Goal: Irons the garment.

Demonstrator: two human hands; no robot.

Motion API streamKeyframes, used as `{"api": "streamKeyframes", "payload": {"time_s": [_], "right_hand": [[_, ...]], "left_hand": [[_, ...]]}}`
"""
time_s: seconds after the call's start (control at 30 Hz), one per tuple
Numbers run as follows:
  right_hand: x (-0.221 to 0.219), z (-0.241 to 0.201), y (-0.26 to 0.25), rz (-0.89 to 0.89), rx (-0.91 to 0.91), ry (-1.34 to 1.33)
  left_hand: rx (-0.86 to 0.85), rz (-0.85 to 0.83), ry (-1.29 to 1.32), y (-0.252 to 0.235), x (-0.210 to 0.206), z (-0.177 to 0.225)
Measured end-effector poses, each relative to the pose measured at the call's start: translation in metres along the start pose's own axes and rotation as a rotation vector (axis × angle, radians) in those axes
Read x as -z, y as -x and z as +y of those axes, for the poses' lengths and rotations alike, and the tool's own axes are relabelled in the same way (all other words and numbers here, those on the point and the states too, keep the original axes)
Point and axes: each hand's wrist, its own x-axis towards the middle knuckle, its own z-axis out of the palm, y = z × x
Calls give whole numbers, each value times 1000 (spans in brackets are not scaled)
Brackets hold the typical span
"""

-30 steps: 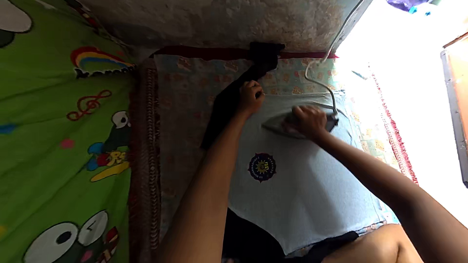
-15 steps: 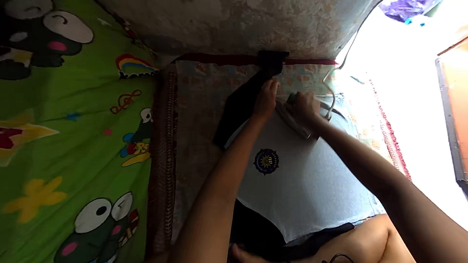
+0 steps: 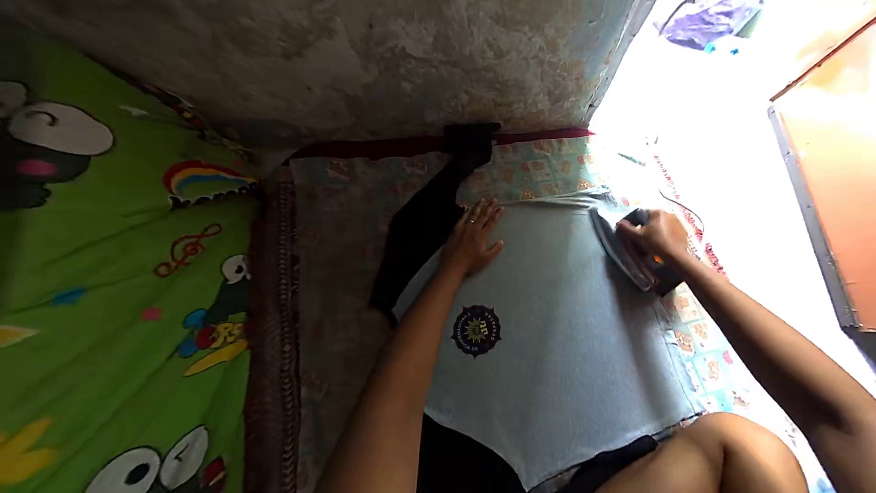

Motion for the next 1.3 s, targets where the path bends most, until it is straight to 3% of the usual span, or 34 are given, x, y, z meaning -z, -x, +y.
{"api": "streamKeyframes", "payload": {"time_s": [0.13,0.23,0.33,0.4,0.5,0.6,0.77,0.93,1.07,1.13,1.2,1.3], "right_hand": [[-32,-46,77,-146,385,169],[-40,-52,26,53,530,202],[-17,-79,-61,108,308,147],[-1,-93,-90,53,232,145],[3,-75,-82,-66,479,255],[-8,-49,-66,-45,759,372],[-3,-102,-83,-50,479,314],[-16,-125,-66,-113,738,352],[-20,-171,-48,-63,383,149],[-23,-187,-28,-95,291,75],[-28,-175,-1,-133,323,60],[-32,-114,6,-40,348,66]], "left_hand": [[1,-2,1,1,-1,1],[5,-5,2,2,-1,1],[17,-31,-2,0,-1,0],[25,-29,9,0,-3,0],[16,-26,17,-1,-3,-1],[10,-11,10,-1,-4,-1],[31,-59,-14,-2,-1,5],[69,-11,9,0,0,4],[102,18,84,4,1,8],[98,65,142,8,2,7],[56,98,146,9,1,4],[5,95,103,8,1,1]]}}
